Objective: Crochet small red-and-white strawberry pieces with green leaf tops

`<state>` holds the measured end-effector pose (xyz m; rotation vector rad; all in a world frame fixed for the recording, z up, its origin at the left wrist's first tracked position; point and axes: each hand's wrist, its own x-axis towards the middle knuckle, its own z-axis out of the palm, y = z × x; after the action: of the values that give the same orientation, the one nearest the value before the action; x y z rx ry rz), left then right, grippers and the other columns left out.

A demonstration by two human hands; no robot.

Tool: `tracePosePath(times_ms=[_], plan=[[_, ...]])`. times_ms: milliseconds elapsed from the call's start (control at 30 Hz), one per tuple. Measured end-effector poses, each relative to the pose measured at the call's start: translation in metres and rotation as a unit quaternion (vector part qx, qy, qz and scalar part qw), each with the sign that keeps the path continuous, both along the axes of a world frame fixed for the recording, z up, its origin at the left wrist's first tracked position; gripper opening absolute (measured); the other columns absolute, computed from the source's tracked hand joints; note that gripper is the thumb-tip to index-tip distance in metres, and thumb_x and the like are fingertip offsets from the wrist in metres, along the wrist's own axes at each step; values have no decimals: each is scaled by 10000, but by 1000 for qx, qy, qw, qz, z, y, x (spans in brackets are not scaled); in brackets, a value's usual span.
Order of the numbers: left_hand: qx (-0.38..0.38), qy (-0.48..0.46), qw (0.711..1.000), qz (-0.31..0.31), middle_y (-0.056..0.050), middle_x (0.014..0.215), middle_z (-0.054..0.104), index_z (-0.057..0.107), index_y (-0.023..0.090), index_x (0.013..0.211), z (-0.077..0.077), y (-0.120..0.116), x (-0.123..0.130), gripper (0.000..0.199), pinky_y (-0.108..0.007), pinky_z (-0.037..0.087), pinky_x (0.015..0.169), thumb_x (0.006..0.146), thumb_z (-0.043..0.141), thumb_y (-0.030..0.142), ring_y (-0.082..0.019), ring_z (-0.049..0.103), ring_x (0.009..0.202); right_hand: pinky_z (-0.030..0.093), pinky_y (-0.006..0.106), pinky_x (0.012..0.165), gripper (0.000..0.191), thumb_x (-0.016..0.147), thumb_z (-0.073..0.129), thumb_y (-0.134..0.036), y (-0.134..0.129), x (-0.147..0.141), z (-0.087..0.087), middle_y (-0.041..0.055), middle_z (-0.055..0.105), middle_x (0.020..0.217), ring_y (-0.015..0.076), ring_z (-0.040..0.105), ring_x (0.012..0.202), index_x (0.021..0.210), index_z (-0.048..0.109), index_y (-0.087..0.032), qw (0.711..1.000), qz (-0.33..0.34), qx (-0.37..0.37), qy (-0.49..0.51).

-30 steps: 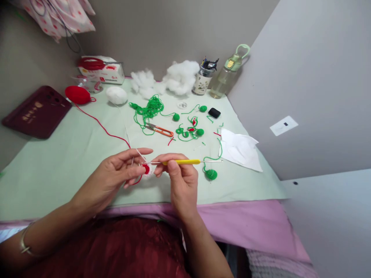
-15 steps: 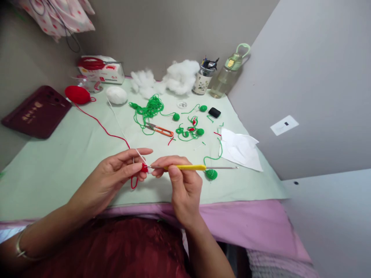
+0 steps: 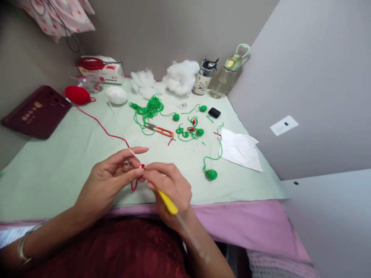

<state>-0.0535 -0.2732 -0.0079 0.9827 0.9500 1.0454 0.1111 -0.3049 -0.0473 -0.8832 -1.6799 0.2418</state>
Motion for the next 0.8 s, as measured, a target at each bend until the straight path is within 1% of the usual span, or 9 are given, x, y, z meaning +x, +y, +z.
tracePosePath(times_ms=[100, 200, 300, 400, 467, 567, 667, 733, 800], plan=[[-32, -49, 998, -22, 40, 745, 670, 794, 251, 1208, -5, 1, 0, 432, -238, 499, 667, 787, 891, 231, -107, 609, 671, 641, 314, 814, 395, 985, 635, -100, -1, -2, -7, 66, 755, 1123, 195, 749, 1012, 1322, 701, -296, 993, -55, 42, -91], [-123, -114, 983, -67, 46, 683, 600, 772, 209, 1276, -10, 4, -3, 461, -195, 429, 593, 827, 868, 251, -68, 491, 595, 641, 334, 849, 453, 944, 681, -74, -2, -4, -9, 65, 759, 1111, 219, 747, 1030, 1330, 709, -309, 985, -92, 67, -129], [-181, -135, 970, -86, 63, 632, 515, 778, 167, 1264, -12, 8, -6, 440, -177, 359, 543, 843, 860, 262, -46, 373, 545, 633, 366, 775, 336, 1002, 590, -103, 1, -4, -4, 60, 771, 1011, 209, 736, 921, 1251, 733, -276, 998, -66, 18, -13], [-144, -116, 980, -76, 57, 663, 537, 787, 194, 1255, -10, 9, -7, 440, -194, 300, 510, 829, 871, 266, -42, 329, 527, 593, 348, 660, 225, 1035, 550, -174, 6, -2, 2, 29, 729, 842, 177, 682, 737, 1069, 759, -251, 985, -32, -69, 156], [-112, -95, 985, -86, 42, 701, 590, 790, 220, 1254, -8, 7, -7, 438, -213, 294, 508, 825, 867, 265, -46, 352, 517, 588, 342, 653, 197, 1034, 571, -229, 9, -3, 6, 34, 732, 855, 175, 684, 737, 995, 764, -240, 974, -2, -104, 200], [-74, -56, 992, -88, 19, 783, 672, 795, 264, 1245, -8, 5, -5, 410, -232, 340, 534, 838, 846, 266, -61, 427, 526, 617, 349, 730, 184, 1026, 591, -221, 10, -6, 6, 42, 781, 939, 196, 731, 870, 1005, 771, -254, 978, 9, -113, 173], [-55, -46, 996, -60, 27, 809, 683, 795, 293, 1242, -11, 4, -3, 417, -231, 358, 544, 831, 849, 249, -63, 456, 535, 624, 338, 769, 246, 1005, 610, -135, 6, -9, 1, 39, 786, 983, 190, 738, 914, 1129, 767, -278, 993, -28, -67, 97], [-79, -75, 992, -68, 50, 702, 620, 789, 277, 1254, -12, 4, -3, 432, -216, 333, 526, 828, 854, 244, -56, 420, 513, 623, 339, 804, 322, 975, 649, -95, 3, -9, -3, 65, 775, 1075, 199, 737, 972, 1216, 757, -278, 998, -52, -19, 17], [-128, -115, 981, -90, 76, 589, 509, 796, 226, 1239, -12, 6, -3, 406, -199, 293, 499, 837, 850, 253, -47, 345, 485, 616, 339, 821, 340, 965, 660, -83, 1, -7, -4, 83, 765, 1119, 203, 731, 1002, 1236, 756, -264, 998, -58, 3, -13]])
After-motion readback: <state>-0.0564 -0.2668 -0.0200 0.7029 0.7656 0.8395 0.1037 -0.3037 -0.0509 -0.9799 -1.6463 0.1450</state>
